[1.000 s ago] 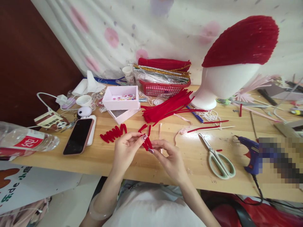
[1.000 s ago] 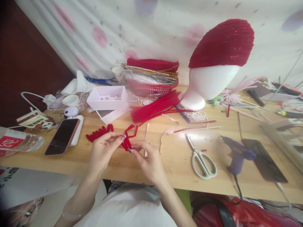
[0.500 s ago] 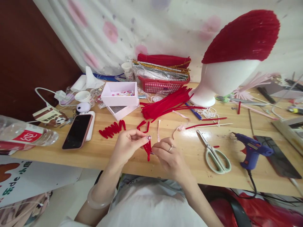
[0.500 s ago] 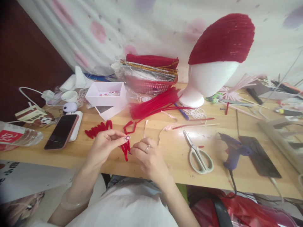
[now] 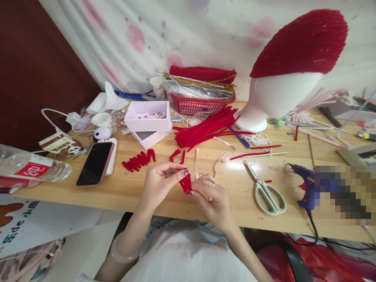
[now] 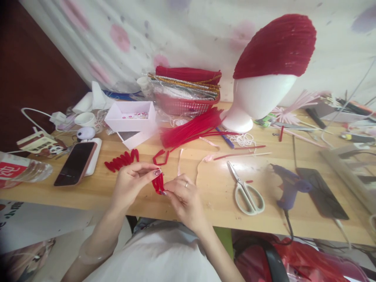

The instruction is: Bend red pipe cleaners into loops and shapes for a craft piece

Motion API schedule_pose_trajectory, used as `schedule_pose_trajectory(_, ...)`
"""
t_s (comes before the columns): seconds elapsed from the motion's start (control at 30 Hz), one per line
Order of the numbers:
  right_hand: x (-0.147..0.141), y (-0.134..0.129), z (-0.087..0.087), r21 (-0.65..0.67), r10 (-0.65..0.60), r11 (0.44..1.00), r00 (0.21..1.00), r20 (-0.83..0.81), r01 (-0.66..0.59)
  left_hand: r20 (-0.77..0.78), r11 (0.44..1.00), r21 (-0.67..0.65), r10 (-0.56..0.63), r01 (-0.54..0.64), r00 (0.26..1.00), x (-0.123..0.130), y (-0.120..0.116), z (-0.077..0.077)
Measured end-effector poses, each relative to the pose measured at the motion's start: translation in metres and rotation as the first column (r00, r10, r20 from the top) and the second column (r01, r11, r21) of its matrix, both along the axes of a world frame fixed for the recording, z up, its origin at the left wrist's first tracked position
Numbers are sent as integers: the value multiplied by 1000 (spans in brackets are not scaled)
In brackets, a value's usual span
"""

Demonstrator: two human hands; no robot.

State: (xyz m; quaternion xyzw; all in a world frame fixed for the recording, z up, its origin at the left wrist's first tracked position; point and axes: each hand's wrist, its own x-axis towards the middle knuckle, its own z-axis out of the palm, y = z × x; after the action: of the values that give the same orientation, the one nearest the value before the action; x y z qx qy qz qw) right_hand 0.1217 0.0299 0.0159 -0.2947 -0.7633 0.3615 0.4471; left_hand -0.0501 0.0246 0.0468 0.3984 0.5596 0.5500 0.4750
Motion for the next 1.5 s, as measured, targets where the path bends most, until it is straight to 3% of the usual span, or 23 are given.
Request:
schedule_pose_trajectory(0.3,-1,-5,13,-79,129,989,987,100,-121,-24,986,85,147,-144,989,15,-3,-6)
schedule_pose_trajectory(0.47,-4,-4,6,-52,28,998,996,79,-24,-27,981,82,176,-173,984,17,-4,-6)
schedule_pose_trajectory(0.57,-7,-1,1,-26,15,1000,1000,7,-14,4,989,75,130,-130,991,16,-5,-3)
schedule_pose_trajectory(0.77,-8,1,-4,-83,-9,997,997,-80,2,189,978,-72,-180,197,965,8,-12,-1)
schedule_pose_trajectory(1.0,-2,6,0,8,78,997,995,63,-79,235,974,-157,-124,163,964,4,-15,-8)
schedule_pose_trajectory(1.27,-7,8,3,5,84,996,992,93,-85,147,985,-143,-72,94,986,12,-16,-3)
schedule_pose_trajectory(1.4,4,12,13,-160,123,982,979,163,-97,34,995,-97,-17,21,999,10,-19,-3)
schedule_pose_trajectory(1.5,12,16,22,-286,-4,957,992,128,40,-127,999,-30,20,-24,992,9,-23,-1)
